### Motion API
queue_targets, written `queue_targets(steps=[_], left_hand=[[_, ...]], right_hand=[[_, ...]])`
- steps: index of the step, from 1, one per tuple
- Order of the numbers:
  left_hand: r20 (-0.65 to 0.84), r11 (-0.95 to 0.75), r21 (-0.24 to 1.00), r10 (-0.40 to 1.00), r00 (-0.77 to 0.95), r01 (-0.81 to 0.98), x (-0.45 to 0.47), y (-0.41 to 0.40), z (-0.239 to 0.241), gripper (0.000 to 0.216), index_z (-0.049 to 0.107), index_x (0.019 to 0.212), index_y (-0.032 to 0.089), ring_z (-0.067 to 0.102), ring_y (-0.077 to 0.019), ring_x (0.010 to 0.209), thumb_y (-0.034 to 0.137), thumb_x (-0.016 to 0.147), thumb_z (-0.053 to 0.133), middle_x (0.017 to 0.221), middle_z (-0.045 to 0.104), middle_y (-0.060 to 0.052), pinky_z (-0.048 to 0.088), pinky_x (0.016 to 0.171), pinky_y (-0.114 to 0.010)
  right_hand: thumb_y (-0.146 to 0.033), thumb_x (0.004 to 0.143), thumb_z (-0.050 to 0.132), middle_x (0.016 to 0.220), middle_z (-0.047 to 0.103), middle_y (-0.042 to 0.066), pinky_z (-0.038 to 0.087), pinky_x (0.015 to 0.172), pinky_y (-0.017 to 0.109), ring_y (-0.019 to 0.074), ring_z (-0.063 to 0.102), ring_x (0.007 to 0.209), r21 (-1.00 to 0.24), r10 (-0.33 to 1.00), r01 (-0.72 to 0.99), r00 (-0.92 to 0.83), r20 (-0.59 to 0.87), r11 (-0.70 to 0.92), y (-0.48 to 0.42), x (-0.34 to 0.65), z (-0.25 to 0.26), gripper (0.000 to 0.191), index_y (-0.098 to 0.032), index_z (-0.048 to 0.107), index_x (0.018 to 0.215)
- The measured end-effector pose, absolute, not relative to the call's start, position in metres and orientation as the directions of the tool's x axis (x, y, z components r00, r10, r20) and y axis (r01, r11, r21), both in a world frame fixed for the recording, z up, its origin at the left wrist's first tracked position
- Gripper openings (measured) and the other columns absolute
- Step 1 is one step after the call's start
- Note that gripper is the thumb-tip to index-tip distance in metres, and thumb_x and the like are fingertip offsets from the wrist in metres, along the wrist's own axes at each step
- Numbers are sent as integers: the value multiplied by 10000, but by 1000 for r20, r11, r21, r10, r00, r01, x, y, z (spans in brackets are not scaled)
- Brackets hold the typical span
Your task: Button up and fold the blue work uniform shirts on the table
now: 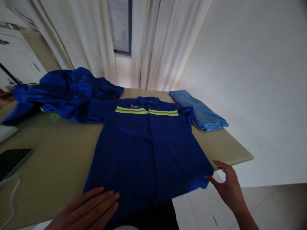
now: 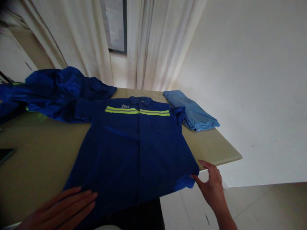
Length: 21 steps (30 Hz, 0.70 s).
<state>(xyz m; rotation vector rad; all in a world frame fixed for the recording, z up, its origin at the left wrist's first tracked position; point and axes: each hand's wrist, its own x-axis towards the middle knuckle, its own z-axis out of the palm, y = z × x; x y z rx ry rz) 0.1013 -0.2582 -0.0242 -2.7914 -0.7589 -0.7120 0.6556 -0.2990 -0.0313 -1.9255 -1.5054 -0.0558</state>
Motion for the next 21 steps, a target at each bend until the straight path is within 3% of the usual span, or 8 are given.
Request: queue_targets(steps=[3,6,10,13,16,18,21], left_hand=[[382,-877,46,458,802,479,154,-238,-3,444,637,1357,259,674,-233,1088,463,965,595,1249,733,-54,510,1016,-404],[269,-913,36,400,876,406,200,-231,-3,489,630,1297,199,655,-243,1027,545,951,620,1216,719,-90,506,916,-417],[327,-943,-72,284,901,323,224,-239,-19,199,655,1177,196,626,-195,920,238,999,577,1110,719,-56,481,837,-384],[400,-946,-59,269,876,318,218,-245,-26,157,677,1062,175,611,-197,892,184,1005,531,1036,713,-66,471,808,-369],[350,-958,28,278,895,286,205,-248,-22,120,668,957,189,594,-186,812,166,986,554,912,685,-48,464,757,-350],[272,-950,159,305,913,270,201,-247,-12,104,651,911,206,591,-179,772,249,985,591,854,658,-24,472,739,-344],[185,-892,340,373,909,296,211,-229,12,223,658,1122,232,638,-187,843,402,1003,577,962,684,-28,507,773,-339]], right_hand=[[-574,876,652,1360,630,116,541,1003,471,300,622,1218,-468,963,881,64,261,68,-280,656,-5,617,-276,550,1407],[-527,952,563,1464,568,108,479,1096,472,283,549,1339,-442,974,894,27,226,78,-263,644,3,583,-289,493,1480],[-552,1011,434,1576,484,74,374,1167,535,294,461,1437,-234,984,972,56,169,-16,-251,622,-16,565,-325,467,1527],[-551,1040,351,1633,410,53,340,1181,532,284,400,1486,-134,985,989,78,153,-58,-251,615,-29,583,-333,394,1579],[-569,1038,348,1636,404,52,348,1169,529,288,404,1481,-122,987,990,86,138,-69,-252,618,-27,588,-333,400,1574],[-584,1031,360,1578,487,65,375,1140,537,303,480,1417,-123,987,989,96,130,-80,-246,619,-20,559,-325,502,1505],[-603,1027,378,1415,633,100,393,1109,555,324,581,1287,-118,976,990,99,194,-77,-221,610,-6,533,-288,632,1374]])
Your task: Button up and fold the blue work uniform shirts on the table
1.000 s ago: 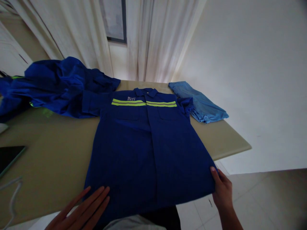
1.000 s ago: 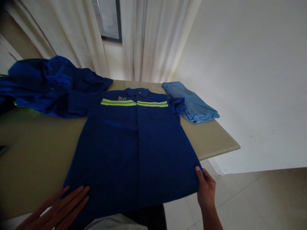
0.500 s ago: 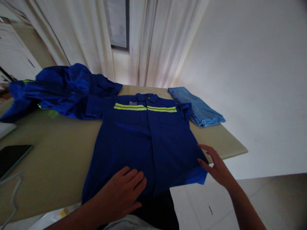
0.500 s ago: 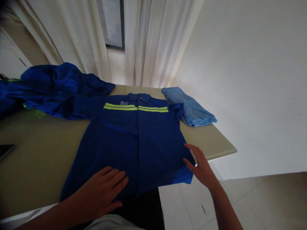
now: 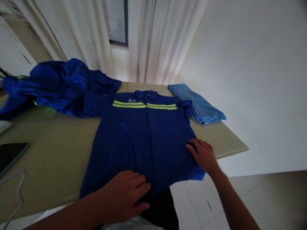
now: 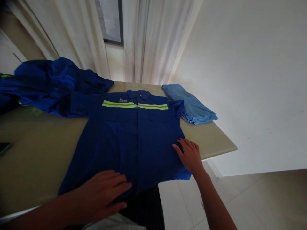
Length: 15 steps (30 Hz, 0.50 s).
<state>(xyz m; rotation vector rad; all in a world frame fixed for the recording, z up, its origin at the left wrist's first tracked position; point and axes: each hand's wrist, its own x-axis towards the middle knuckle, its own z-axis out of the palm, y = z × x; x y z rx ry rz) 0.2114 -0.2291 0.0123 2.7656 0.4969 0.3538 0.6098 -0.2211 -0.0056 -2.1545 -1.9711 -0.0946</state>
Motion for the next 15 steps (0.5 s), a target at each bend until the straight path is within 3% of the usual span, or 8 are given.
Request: queue_targets(steps=[2,4,7,10,13,15], left_hand=[[186,-847,396,452,872,355,231,-201,30,326,611,1300,242,662,-196,967,407,1039,504,1112,697,-51,525,855,-339],[225,-802,406,553,802,439,256,-160,41,369,609,1334,237,651,-215,1104,416,1062,436,1249,683,-69,512,966,-359],[260,-715,333,697,669,615,289,-87,40,454,585,1399,197,578,-281,1295,438,1049,423,1460,592,-112,462,1079,-434],[277,-608,275,792,544,745,300,-24,19,579,501,1496,179,434,-319,1458,511,1029,422,1605,445,-138,380,1164,-484],[264,-610,249,790,553,752,296,12,-11,643,447,1547,210,330,-301,1529,571,1017,393,1654,370,-117,271,1234,-493],[236,-620,258,784,574,741,292,21,-27,670,413,1572,228,301,-293,1544,599,1018,353,1663,353,-107,228,1251,-505]], right_hand=[[-596,1031,388,1452,603,118,385,1120,553,332,554,1325,-138,957,990,44,286,-4,-194,593,0,560,-268,580,1442],[-584,1037,398,1598,451,118,356,1161,540,324,435,1450,-151,940,982,-60,335,117,-164,571,0,633,-260,411,1580],[-600,1036,401,1685,298,87,296,1212,532,300,285,1545,-126,947,956,-233,221,265,-129,541,-9,697,-296,255,1647],[-606,1042,389,1686,295,76,287,1218,541,303,304,1538,-123,948,940,-310,79,318,-115,530,-18,661,-332,287,1634],[-633,1023,427,1685,296,86,327,1195,545,325,367,1501,-125,942,934,-329,59,334,-115,535,-16,685,-334,307,1628],[-658,1003,461,1624,415,98,387,1147,536,333,468,1419,-118,941,934,-333,62,338,-111,539,-9,672,-328,402,1585]])
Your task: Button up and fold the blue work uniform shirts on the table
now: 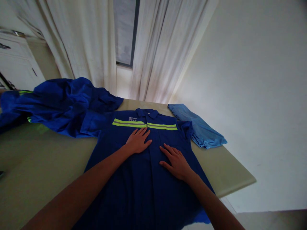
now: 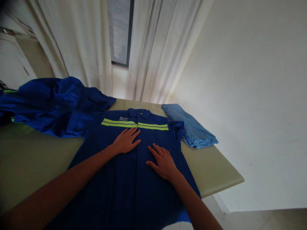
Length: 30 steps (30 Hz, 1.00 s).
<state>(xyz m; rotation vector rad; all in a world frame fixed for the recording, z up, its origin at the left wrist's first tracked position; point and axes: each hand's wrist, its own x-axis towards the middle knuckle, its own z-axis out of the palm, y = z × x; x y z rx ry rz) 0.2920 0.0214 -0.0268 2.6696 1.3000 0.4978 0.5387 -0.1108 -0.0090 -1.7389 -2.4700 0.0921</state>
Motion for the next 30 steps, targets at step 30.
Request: queue_targets(steps=[30], left_hand=[[271,-620,278,783,560,733,293,18,-33,661,406,1546,191,342,-304,1506,589,1022,336,1632,392,-146,257,1234,-556]], right_hand=[[-107,799,525,1031,666,80,503,959,430,253,631,1014,-340,723,776,-205,660,531,107,551,-17,236,-234,711,870]])
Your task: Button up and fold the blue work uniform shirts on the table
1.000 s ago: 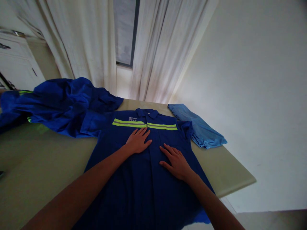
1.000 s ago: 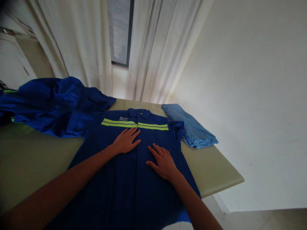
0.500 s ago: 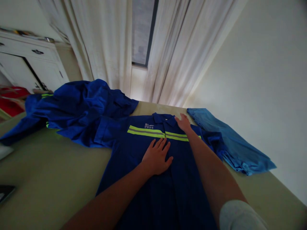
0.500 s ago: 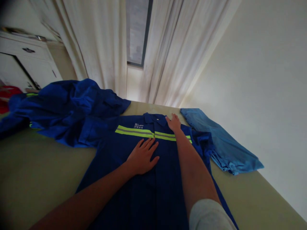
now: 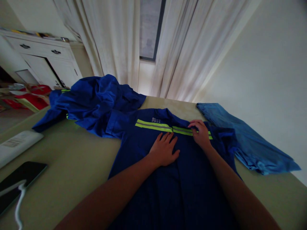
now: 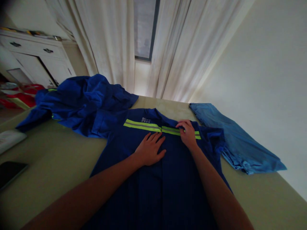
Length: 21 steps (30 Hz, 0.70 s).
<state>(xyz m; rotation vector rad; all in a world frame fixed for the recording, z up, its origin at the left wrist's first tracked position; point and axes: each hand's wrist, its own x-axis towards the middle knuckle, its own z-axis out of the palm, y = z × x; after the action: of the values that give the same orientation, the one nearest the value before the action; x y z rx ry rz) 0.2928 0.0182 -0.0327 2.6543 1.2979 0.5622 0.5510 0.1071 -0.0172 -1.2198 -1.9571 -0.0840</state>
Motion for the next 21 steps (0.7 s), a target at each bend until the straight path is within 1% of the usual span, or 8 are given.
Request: queue_targets(steps=[2,4,7,11,13,16,19,21], left_hand=[[283,-618,272,784,553,737,294,17,-32,636,433,1517,200,387,-308,1470,581,1010,384,1593,443,-139,282,1225,-544],[289,-610,275,790,541,743,294,17,-28,590,467,1473,206,469,-305,1389,551,995,449,1521,508,-129,340,1195,-509],[306,-567,274,817,488,777,291,28,-17,444,514,1394,218,550,-280,1253,393,987,508,1415,549,-115,444,1094,-435],[424,-515,184,810,405,837,276,70,-2,447,544,1398,254,448,-319,1355,184,960,481,1487,499,-115,383,1120,-493],[438,-532,149,791,427,834,267,93,-2,424,614,1349,269,465,-325,1342,163,968,461,1427,575,-114,356,1124,-523],[362,-581,126,782,508,804,256,113,-12,375,713,1218,248,580,-302,1164,173,992,424,1194,693,-118,412,1052,-498],[312,-606,144,778,545,783,249,115,-24,361,722,1212,209,596,-274,1077,203,985,442,1157,682,-115,466,995,-444],[327,-610,175,776,539,773,246,113,-27,349,716,1217,194,587,-263,1073,245,973,471,1173,664,-108,472,1001,-426]], right_hand=[[-80,734,515,1010,656,89,509,917,428,261,630,976,-343,760,794,-215,613,501,92,552,-29,302,-218,682,945],[-80,707,532,1040,662,103,501,906,431,275,628,983,-327,803,822,-238,547,466,86,551,-35,439,-195,668,1108],[-76,725,542,1170,660,131,462,958,453,313,593,1120,-236,847,872,-298,439,429,84,547,-34,567,-194,659,1267],[-59,756,511,1265,648,130,432,1012,486,330,552,1189,-193,868,896,-303,392,400,82,546,-29,585,-220,699,1287],[-46,771,485,1303,649,114,429,1046,483,314,552,1203,-216,869,890,-296,396,401,83,546,-30,623,-226,679,1334],[-38,793,445,1337,657,107,430,1086,463,294,573,1208,-239,898,908,-243,368,344,86,546,-37,639,-205,660,1371],[-25,781,427,1390,639,109,422,1100,464,298,577,1234,-243,920,927,-197,338,287,88,547,-41,665,-189,651,1386],[-24,775,406,1429,616,95,410,1111,470,294,554,1279,-279,905,908,-196,378,314,88,549,-40,701,-196,618,1420]])
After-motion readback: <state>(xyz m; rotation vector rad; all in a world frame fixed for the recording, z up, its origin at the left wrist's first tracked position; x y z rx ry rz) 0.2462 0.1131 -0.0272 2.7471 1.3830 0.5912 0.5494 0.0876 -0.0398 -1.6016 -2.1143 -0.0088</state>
